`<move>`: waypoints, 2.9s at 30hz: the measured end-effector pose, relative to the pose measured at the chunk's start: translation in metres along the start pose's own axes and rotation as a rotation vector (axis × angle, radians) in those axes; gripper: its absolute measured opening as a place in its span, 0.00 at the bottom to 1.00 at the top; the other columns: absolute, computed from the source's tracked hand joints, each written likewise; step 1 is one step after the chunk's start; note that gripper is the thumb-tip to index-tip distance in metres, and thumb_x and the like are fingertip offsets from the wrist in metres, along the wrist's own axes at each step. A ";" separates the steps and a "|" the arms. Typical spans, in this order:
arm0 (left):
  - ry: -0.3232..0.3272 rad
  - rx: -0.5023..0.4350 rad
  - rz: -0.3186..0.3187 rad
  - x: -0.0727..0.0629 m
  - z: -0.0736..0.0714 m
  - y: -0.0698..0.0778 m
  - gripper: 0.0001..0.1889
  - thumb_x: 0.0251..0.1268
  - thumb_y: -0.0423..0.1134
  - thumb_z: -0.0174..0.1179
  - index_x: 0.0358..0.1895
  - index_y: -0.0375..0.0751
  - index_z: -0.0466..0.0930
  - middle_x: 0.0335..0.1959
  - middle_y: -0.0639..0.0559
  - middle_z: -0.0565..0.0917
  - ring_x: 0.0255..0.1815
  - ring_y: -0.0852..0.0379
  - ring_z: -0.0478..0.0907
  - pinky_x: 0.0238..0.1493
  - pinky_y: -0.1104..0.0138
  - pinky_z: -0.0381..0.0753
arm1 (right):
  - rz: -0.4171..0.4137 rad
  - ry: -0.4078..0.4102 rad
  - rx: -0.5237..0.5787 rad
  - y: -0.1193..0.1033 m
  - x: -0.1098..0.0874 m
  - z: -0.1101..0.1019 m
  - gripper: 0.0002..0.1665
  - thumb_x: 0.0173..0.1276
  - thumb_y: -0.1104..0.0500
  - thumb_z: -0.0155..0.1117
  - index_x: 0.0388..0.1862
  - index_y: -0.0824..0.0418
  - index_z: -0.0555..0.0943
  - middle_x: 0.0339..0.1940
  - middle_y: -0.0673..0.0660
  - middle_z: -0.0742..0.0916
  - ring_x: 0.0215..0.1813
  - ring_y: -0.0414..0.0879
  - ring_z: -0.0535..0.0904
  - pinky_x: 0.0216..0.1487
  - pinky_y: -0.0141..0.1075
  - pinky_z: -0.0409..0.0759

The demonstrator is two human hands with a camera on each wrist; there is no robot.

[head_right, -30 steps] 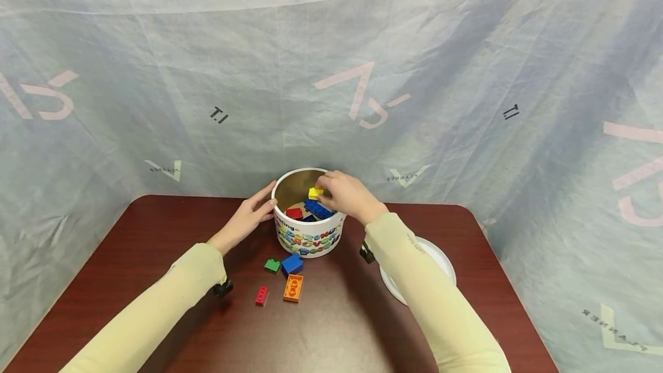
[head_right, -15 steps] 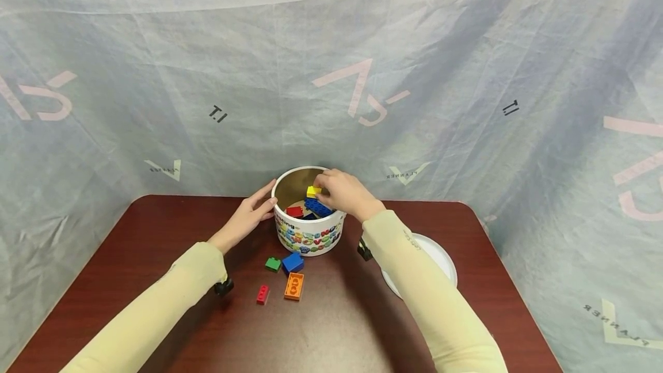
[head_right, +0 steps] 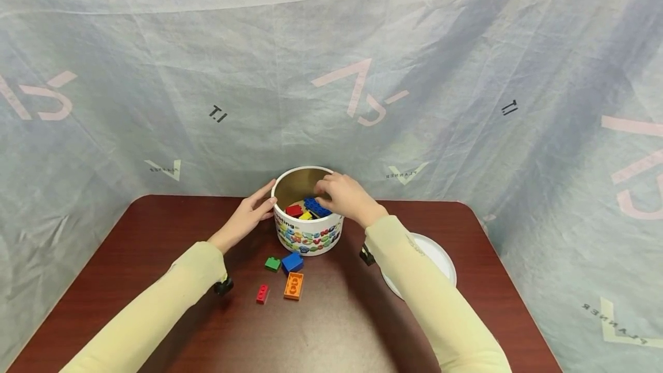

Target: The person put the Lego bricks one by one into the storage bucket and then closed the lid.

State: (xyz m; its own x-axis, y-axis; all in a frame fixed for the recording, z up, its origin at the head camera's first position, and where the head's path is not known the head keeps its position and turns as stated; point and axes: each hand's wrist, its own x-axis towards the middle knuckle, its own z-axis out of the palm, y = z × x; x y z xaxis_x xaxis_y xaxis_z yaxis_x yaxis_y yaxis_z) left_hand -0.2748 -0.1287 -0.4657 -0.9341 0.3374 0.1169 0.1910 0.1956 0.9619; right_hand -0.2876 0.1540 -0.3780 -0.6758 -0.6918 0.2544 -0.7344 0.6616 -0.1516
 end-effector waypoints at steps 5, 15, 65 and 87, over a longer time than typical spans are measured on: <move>-0.001 -0.002 -0.005 0.001 0.000 -0.001 0.35 0.84 0.48 0.53 0.86 0.52 0.51 0.85 0.43 0.53 0.78 0.39 0.65 0.68 0.47 0.75 | -0.033 0.026 0.008 -0.008 -0.010 -0.003 0.08 0.73 0.58 0.71 0.47 0.59 0.89 0.44 0.53 0.88 0.49 0.49 0.83 0.53 0.45 0.83; 0.008 -0.009 -0.010 0.001 -0.001 -0.002 0.34 0.84 0.46 0.53 0.86 0.52 0.51 0.83 0.40 0.57 0.76 0.39 0.68 0.67 0.49 0.76 | -0.151 0.097 0.007 -0.029 -0.034 -0.010 0.10 0.71 0.58 0.74 0.48 0.59 0.88 0.44 0.54 0.89 0.47 0.48 0.84 0.51 0.45 0.84; -0.001 -0.009 -0.004 0.000 -0.001 -0.002 0.35 0.84 0.48 0.53 0.86 0.53 0.51 0.84 0.43 0.55 0.76 0.40 0.69 0.67 0.49 0.77 | -0.099 -0.012 0.092 -0.081 -0.096 0.101 0.20 0.68 0.48 0.76 0.52 0.58 0.86 0.50 0.51 0.86 0.51 0.43 0.82 0.55 0.39 0.83; 0.000 -0.011 -0.002 0.003 0.000 0.000 0.34 0.85 0.46 0.51 0.86 0.54 0.51 0.85 0.45 0.54 0.78 0.41 0.67 0.68 0.50 0.76 | -0.052 -0.078 0.015 -0.087 -0.094 0.112 0.24 0.69 0.42 0.74 0.54 0.56 0.86 0.45 0.49 0.86 0.49 0.43 0.82 0.52 0.38 0.83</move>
State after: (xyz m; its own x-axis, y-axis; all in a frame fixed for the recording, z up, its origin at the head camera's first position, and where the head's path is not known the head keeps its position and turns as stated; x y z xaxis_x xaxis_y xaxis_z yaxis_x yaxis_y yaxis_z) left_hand -0.2771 -0.1272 -0.4650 -0.9346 0.3366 0.1150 0.1858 0.1864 0.9648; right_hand -0.1674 0.1294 -0.4958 -0.6391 -0.7459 0.1874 -0.7691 0.6202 -0.1543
